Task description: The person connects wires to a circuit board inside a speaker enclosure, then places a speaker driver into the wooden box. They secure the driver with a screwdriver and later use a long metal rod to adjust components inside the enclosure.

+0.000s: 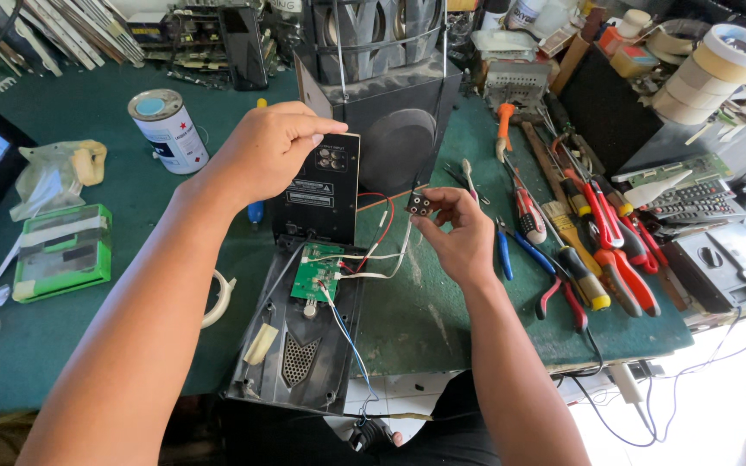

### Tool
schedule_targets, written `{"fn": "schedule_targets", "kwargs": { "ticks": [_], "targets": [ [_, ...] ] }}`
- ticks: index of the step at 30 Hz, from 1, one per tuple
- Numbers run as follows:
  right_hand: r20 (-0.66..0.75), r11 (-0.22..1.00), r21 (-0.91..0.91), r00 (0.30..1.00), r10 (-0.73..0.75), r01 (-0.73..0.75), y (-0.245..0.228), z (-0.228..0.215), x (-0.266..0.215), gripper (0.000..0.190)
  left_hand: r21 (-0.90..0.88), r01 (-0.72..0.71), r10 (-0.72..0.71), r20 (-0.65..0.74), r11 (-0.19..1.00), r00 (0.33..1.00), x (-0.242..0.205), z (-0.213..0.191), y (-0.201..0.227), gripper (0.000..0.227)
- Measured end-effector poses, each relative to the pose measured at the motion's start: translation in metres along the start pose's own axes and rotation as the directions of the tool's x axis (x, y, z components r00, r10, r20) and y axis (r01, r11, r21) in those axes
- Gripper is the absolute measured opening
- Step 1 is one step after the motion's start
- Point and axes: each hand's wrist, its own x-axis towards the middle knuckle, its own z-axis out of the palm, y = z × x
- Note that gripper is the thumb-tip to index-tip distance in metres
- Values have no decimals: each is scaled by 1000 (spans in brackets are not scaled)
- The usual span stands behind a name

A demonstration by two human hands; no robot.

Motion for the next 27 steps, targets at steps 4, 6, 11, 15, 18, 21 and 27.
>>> {"fn": "schedule_targets", "kwargs": {
  "ticks": [4, 6, 11, 15, 18, 21, 27],
  "targets": [
    [-8, 1000, 10, 1000, 11, -11, 4, 0, 0, 45, 20, -18, 18, -1, 1000, 1000, -1, -2, 0, 33],
    [-21, 997, -43, 998, 57, -58, -1, -2, 0, 43, 73, -69, 67, 31, 995, 997, -2, -8, 13, 36],
    [-72, 982, -55, 982, 175, -179, 3, -5, -1, 45, 165, -182, 174, 61, 969, 983, -12, -31, -2, 29],
    [-63, 894, -195, 915, 399, -403, -23, -8, 9, 38, 210, -196, 185, 72, 958, 980, -26, -55, -9, 31],
    [-107, 906, -139, 916, 387, -399, -16, -9, 10, 36, 276, -286, 294, 12, 918, 956, -41, -60, -39, 27],
    [-144, 906, -121, 910, 388, -406, -6, -10, 10, 34, 270, -306, 331, -54, 913, 942, -57, -58, -60, 37],
    [-214, 916, -75, 903, 372, -395, 4, -9, 10, 36, 218, -266, 303, -156, 939, 940, -92, -53, -63, 34]
  ]
}}
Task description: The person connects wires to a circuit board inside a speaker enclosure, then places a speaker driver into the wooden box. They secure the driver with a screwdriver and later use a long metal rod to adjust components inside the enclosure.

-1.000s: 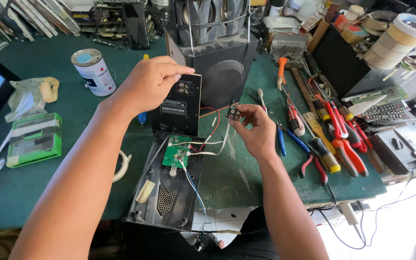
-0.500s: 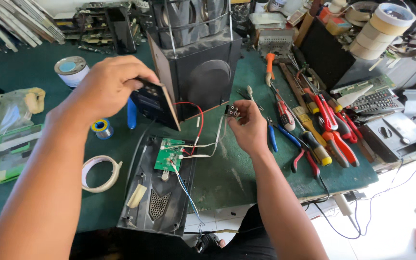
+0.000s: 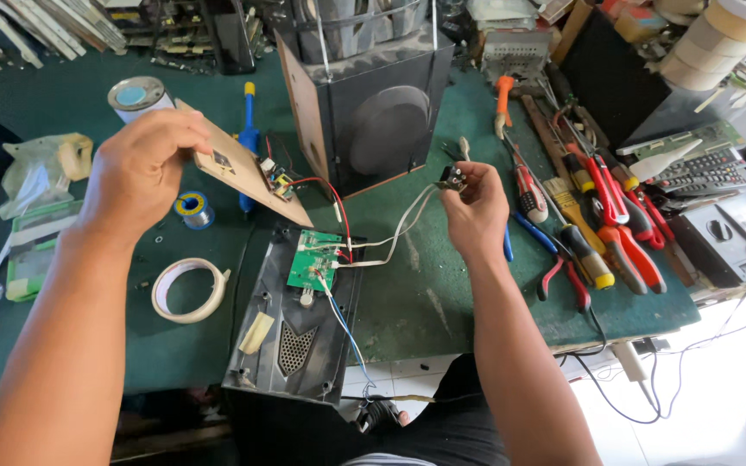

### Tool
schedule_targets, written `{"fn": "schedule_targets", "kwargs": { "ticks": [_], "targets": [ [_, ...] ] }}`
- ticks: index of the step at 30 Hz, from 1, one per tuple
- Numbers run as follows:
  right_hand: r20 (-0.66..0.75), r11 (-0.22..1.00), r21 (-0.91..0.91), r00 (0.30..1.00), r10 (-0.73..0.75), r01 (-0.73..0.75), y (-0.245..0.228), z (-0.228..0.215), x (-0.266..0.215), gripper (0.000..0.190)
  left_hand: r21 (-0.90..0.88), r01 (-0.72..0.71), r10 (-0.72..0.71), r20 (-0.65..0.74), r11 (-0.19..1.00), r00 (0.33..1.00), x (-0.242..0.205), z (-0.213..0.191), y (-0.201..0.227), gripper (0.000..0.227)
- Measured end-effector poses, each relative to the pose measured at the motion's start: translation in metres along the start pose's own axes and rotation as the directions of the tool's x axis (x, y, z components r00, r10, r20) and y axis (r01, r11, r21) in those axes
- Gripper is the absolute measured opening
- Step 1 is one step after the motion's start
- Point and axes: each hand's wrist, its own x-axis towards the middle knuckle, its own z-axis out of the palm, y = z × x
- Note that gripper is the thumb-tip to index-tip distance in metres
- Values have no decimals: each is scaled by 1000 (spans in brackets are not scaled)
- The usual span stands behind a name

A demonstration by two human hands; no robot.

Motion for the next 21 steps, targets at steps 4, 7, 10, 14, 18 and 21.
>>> {"fn": "schedule_targets", "kwargs": {
  "ticks": [4, 7, 10, 14, 18, 21],
  "targets": [
    [21, 998, 49, 999, 38, -39, -10, -3, -3, 37, 235, 66, -61, -31, 970, 998, -37, -15, -9, 33],
    [21, 983, 182, 1000, 3, -7, -11, -3, -5, 37, 206, 169, -185, 64, 964, 981, -65, -27, -10, 29],
    [34, 962, 273, 999, -29, 18, -18, -4, -8, 36, 305, 292, -344, 131, 907, 930, -87, -31, -2, 25],
    [93, 973, 227, 994, -62, 39, -37, -7, -19, 32, 366, 535, -638, 277, 762, 718, -100, -30, 11, 35],
    [89, 968, 246, 994, -64, 41, -18, -4, -9, 34, 372, 554, -642, 173, 745, 747, -71, -29, 42, 59],
    [118, 971, 237, 991, -60, 31, -18, -3, -11, 31, 25, 431, -432, 39, 902, 901, -11, -11, 81, 34]
  ]
}}
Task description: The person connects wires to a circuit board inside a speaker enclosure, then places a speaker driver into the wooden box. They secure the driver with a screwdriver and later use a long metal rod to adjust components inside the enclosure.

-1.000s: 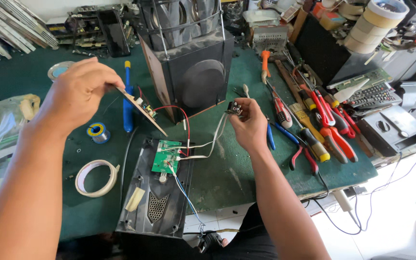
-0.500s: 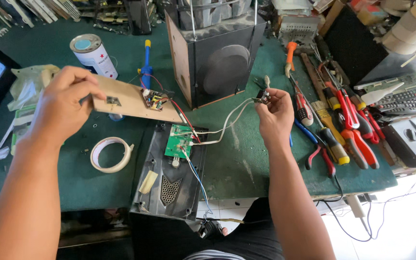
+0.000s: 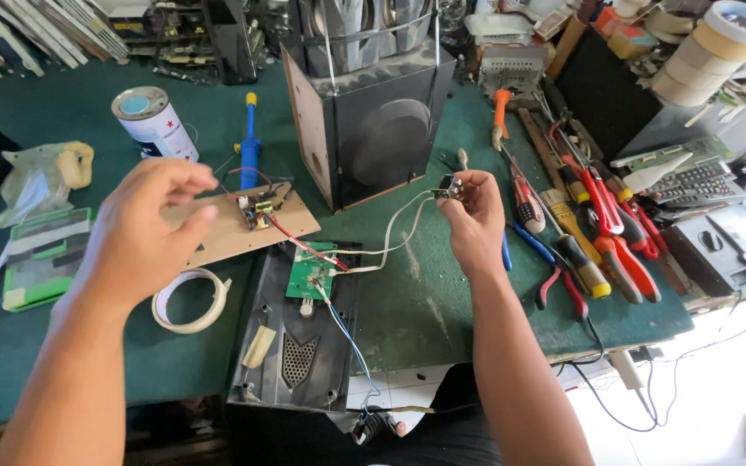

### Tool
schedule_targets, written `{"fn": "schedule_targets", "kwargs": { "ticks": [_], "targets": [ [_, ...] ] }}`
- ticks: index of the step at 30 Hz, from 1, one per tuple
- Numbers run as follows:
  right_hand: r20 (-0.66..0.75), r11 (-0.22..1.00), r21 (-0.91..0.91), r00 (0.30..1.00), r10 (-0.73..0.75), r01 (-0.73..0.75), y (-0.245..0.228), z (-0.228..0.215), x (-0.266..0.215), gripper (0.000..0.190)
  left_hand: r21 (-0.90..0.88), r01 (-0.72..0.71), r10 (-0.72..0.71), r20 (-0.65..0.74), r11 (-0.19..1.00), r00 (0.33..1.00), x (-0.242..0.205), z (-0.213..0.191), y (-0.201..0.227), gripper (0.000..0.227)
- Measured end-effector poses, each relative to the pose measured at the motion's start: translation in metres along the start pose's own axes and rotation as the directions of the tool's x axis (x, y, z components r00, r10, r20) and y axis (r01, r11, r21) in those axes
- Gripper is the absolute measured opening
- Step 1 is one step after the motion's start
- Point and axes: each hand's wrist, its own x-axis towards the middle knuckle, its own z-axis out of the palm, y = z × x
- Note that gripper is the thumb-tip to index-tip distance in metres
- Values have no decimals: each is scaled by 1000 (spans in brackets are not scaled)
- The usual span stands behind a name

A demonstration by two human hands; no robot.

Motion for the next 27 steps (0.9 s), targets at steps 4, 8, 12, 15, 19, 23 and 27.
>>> {"fn": "schedule_targets", "kwargs": {
  "ticks": [4, 8, 12, 15, 19, 23, 27],
  "targets": [
    [73, 1000, -9, 997, 14, -13, 16, -4, 15, 38, -294, 181, -161, 90, 939, 983, 67, 44, 40, 42],
    [210, 997, 50, 977, 39, -51, 12, 0, 36, 36, -236, 500, -440, 263, 833, 859, 110, 76, 53, 109],
    [371, 991, -126, 923, 98, -55, 1, -3, 71, 46, -304, 505, -440, 258, 808, 860, 131, 108, 28, 119],
    [483, 992, -121, 871, 88, -33, 55, -3, 109, 46, -375, 460, -435, 154, 805, 887, 133, 134, 7, 118],
    [543, 978, -208, 832, 114, 1, 42, -8, 103, 53, -359, 433, -412, 137, 827, 901, 137, 131, -13, 105],
    [605, 945, -322, 778, 166, 48, -8, -22, 59, 53, -425, 442, -358, 265, 790, 895, 149, 126, -38, 87],
    [750, 936, -255, 661, 33, 243, -59, -22, 10, 46, -444, 479, -437, 202, 757, 877, 162, 126, -54, 67]
  ]
}}
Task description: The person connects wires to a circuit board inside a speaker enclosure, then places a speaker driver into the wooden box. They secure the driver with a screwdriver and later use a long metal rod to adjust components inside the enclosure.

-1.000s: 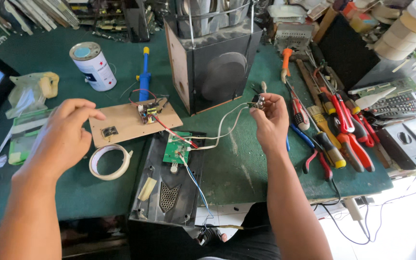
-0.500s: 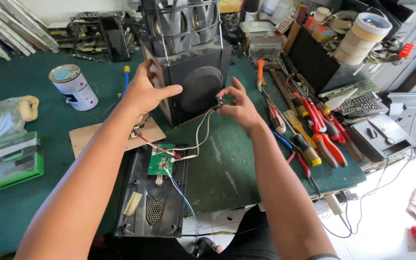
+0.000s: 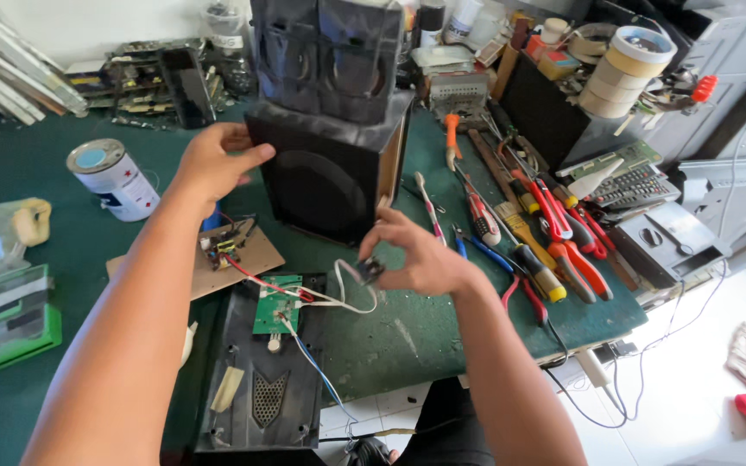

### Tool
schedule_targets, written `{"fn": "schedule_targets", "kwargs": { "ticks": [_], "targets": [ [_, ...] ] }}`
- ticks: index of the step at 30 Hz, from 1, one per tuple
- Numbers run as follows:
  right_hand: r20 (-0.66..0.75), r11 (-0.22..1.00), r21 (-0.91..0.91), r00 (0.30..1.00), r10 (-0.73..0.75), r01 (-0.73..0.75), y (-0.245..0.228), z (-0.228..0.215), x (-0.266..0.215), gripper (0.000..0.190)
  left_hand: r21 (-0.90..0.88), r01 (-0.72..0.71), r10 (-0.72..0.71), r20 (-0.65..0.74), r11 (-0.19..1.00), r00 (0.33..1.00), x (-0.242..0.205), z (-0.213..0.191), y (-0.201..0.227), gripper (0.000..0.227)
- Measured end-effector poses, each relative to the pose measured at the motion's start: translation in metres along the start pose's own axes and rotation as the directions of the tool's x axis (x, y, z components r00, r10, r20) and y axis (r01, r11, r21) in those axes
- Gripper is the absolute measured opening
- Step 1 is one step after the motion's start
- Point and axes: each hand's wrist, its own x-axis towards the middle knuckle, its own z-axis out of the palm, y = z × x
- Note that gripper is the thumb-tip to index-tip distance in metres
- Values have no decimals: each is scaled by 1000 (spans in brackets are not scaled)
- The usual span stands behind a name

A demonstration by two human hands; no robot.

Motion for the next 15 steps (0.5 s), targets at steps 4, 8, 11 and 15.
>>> {"fn": "schedule_targets", "kwargs": {
  "ticks": [4, 8, 11, 15],
  "targets": [
    [-26, 985, 55, 986, -162, 163, -20, 45, -7, 42, -177, 55, -63, -41, 983, 997, 17, 17, -3, 58],
    [-54, 980, 98, 984, -168, 173, -20, 81, 0, 46, -225, 57, -76, -76, 973, 994, 27, 33, -6, 41],
    [-52, 977, 149, 988, -146, 152, -18, 90, 10, 43, -230, 88, -94, -17, 969, 995, 13, 51, 29, 34],
    [-86, 980, 133, 987, -135, 146, -23, 87, 1, 45, -354, 229, -225, 53, 907, 973, -12, 57, 52, 42]
  ]
}}
